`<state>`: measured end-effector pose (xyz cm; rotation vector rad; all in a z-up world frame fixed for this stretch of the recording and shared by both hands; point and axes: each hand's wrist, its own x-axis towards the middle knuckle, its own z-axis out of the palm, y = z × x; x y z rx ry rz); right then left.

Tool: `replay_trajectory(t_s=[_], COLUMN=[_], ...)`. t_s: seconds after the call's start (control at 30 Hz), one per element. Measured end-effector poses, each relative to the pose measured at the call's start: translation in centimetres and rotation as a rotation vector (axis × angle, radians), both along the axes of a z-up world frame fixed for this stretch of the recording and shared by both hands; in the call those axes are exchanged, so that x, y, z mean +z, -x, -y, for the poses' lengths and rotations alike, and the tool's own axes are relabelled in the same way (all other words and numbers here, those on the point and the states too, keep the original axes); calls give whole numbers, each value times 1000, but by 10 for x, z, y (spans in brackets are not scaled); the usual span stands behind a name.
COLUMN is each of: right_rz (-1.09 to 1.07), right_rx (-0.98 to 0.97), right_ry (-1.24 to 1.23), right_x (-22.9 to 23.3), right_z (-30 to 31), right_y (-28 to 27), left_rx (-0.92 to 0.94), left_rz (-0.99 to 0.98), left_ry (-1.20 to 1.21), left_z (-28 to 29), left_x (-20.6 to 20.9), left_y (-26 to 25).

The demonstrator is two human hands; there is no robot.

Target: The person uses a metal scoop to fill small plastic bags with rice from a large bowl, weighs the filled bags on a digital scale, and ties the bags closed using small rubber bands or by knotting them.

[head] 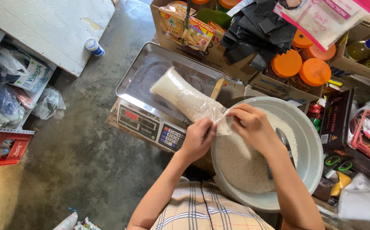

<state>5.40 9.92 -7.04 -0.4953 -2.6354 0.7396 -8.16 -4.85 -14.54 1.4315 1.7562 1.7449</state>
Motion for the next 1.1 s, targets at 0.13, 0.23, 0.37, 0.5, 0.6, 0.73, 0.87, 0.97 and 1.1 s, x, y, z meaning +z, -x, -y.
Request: replay_trajectory(t_s=[0.13, 0.23, 0.37, 0.5, 0.6, 0.73, 0.87, 0.97, 1.1], right_rz=[-37, -35, 95, 219, 232, 317, 255, 93, 210], right_rx=[-6, 6, -6, 11, -3, -45, 2, 101, -4], right_ry=[-44, -10, -17, -31, -62, 118, 56, -47, -140], right_x=[-15, -23, -28, -41, -52, -49, -56, -71, -74], right_z=[-4, -6, -5, 1, 0, -5, 2, 9, 5], right_y=[-16, -25, -29, -20, -21, -42, -44, -45, -59], left_rx=[-71, -53, -35, -26, -22, -9, -7, -13, -5], left_rz=[56, 40, 19, 20, -10, -38, -69, -81, -77], left_ry=[-34, -3, 50, 53, 27, 63, 56, 35, 76], left_z=[-3, -6, -6, -7, -8, -9, -9, -9, -9], left_x=[-6, -8, -10, -11, -11, -11, -9, -8, -8], left_y=[-15, -17, -17, -19, -21, -24, -24, -24, -26])
